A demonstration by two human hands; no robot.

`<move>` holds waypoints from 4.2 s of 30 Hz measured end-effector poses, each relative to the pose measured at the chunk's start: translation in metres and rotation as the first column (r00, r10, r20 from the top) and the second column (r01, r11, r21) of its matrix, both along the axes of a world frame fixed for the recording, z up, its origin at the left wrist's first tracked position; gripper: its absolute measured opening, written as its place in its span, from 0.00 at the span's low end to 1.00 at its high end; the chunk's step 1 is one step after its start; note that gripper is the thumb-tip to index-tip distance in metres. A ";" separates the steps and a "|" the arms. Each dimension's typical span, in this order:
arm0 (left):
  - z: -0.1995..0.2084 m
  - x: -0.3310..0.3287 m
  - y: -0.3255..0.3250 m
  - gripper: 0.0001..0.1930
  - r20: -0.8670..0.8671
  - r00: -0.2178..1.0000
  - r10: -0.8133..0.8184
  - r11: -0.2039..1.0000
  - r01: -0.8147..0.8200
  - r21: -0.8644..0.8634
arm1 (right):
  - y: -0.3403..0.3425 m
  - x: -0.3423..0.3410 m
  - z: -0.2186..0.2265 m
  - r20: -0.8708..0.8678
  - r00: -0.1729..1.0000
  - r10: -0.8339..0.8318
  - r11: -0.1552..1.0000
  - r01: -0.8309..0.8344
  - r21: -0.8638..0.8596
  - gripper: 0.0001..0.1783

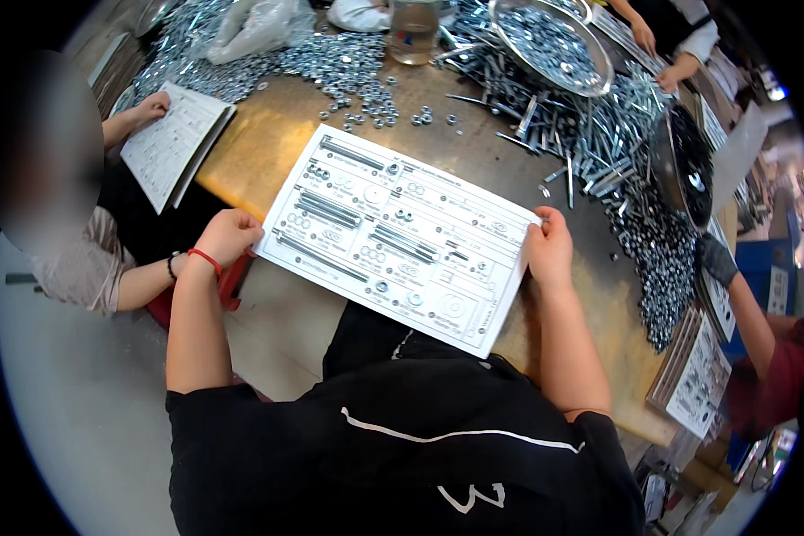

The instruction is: The person sorts various metal fasteners, including bolts, nuts, and washers, from a large pile on a table. They pick up individual items and place them onto a printed diagram that serves as a sorting guide, matching the hardware to specific locations on the sheet.

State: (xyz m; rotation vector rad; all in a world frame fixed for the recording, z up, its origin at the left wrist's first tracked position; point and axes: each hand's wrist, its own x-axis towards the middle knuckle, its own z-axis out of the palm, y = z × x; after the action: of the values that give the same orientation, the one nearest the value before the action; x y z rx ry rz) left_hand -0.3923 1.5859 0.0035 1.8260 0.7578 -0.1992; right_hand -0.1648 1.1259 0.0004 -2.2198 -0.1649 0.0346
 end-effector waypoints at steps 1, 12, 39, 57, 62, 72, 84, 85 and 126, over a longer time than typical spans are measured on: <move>0.015 0.007 -0.019 0.05 -0.033 0.993 -0.109 0.992 0.111 0.067 | -0.016 -0.001 0.005 -0.003 0.999 -0.037 0.999 0.037 -0.004 0.14; 0.008 0.070 -0.163 0.07 -0.002 0.724 -0.690 0.721 0.688 0.078 | -0.189 -0.016 0.024 0.167 0.934 -0.317 0.900 0.352 -0.259 0.16; 0.040 0.314 -0.262 0.10 -0.031 0.586 -0.810 0.434 0.633 0.641 | -0.293 -0.098 0.026 0.311 0.762 -0.567 0.823 0.529 0.205 0.11; 0.101 0.138 -0.434 0.16 0.573 0.106 -0.813 0.440 0.756 0.485 | -0.198 -0.104 0.098 -0.214 0.973 0.085 0.801 0.060 0.595 0.17; 0.092 0.144 -0.377 0.15 0.543 0.430 -0.721 0.669 0.636 0.385 | -0.241 -0.123 0.086 -0.144 0.976 0.162 0.971 -0.184 -0.151 0.11; -0.001 0.132 -0.253 0.11 0.462 0.781 -0.420 0.871 0.205 0.446 | -0.243 -0.115 0.044 0.247 0.954 0.169 0.920 -0.063 -0.387 0.11; -0.016 0.131 -0.256 0.07 0.478 0.731 -0.486 0.752 0.072 0.656 | -0.248 -0.025 0.141 0.433 0.882 0.184 0.915 0.007 -0.403 0.10; -0.016 0.132 -0.257 0.06 0.497 0.729 -0.470 0.778 0.075 0.624 | -0.251 0.003 0.148 0.506 0.831 0.232 0.898 0.016 -0.439 0.10; -0.021 0.136 -0.252 0.05 0.530 0.759 -0.379 0.818 0.006 0.575 | -0.214 0.182 0.185 0.432 0.901 -0.043 0.960 0.157 -0.232 0.14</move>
State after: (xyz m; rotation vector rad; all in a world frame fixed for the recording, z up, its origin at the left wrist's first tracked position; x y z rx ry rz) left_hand -0.2567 1.3335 -0.0170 2.3234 0.1190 0.5409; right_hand 0.0175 0.9118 0.1855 -2.4714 -0.2970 -0.5169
